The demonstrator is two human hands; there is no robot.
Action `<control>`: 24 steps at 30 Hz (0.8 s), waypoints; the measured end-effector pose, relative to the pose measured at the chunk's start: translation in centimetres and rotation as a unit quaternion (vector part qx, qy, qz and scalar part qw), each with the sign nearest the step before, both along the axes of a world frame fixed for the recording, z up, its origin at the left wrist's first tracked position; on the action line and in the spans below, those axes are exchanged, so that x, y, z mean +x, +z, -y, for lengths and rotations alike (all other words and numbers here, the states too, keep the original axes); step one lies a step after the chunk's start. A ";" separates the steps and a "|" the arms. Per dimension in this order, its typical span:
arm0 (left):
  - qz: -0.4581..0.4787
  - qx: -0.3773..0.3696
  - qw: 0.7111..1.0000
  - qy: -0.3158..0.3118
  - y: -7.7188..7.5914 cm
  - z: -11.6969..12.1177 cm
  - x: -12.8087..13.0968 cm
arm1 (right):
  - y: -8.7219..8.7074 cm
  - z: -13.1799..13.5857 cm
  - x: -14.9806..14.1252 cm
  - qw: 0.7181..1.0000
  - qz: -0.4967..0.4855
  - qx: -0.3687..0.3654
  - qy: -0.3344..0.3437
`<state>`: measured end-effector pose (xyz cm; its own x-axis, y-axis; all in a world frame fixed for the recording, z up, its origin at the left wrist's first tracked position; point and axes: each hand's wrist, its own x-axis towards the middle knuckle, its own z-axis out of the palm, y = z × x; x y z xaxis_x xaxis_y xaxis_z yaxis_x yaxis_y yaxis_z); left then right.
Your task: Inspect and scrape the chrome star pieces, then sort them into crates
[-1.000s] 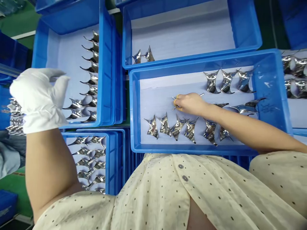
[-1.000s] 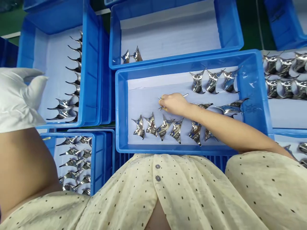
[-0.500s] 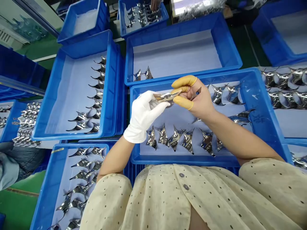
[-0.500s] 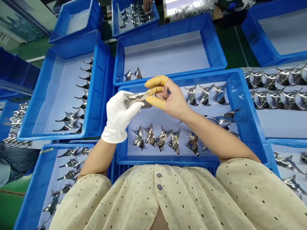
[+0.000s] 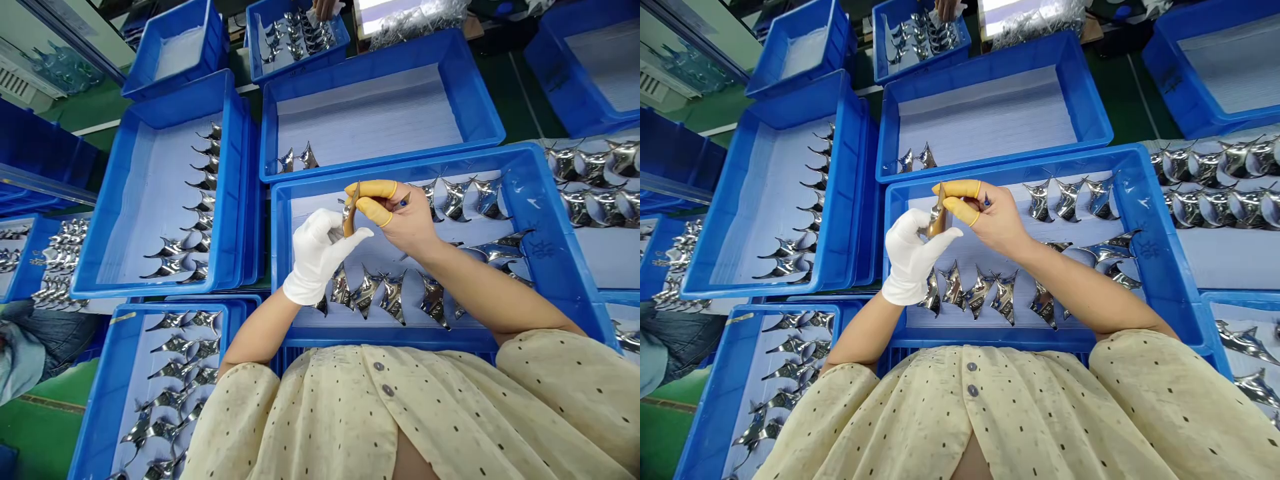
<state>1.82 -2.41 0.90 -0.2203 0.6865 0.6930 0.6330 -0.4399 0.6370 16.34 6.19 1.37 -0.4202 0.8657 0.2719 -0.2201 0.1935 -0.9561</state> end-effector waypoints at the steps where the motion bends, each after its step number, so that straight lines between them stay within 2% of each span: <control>1: -0.003 -0.005 1.000 0.006 -0.1 0.0 0.0 | -0.1 0.0 0.0 1.000 0.009 0.007 -0.007; 7: 0.005 -0.030 1.000 0.006 -0.6 0.1 -0.1 | -0.1 0.2 0.1 0.999 0.037 0.031 -0.019; 9: 0.041 -0.049 0.998 0.001 -0.5 0.3 -0.2 | -0.1 0.2 0.3 0.998 0.033 0.037 -0.023; 11: 0.113 -0.091 0.989 -0.010 -0.4 0.3 -0.5 | -0.1 0.0 0.6 0.998 0.041 0.056 0.000; 15: 0.263 -0.161 0.947 -0.088 -0.3 0.3 -1.3 | 0.0 -1.0 1.7 0.993 0.057 0.066 0.085; 18: 0.306 -0.173 0.924 -0.152 -0.3 0.2 -1.6 | 0.6 -1.6 2.6 0.990 0.096 0.065 0.074; 20: 0.303 -0.189 0.920 -0.163 -0.4 0.2 -1.6 | 1.2 -1.7 2.9 0.981 0.148 0.105 0.068; 24: 0.274 -0.185 0.931 -0.153 -0.5 0.3 -1.5 | 2.0 -1.4 3.0 0.951 0.216 0.204 0.086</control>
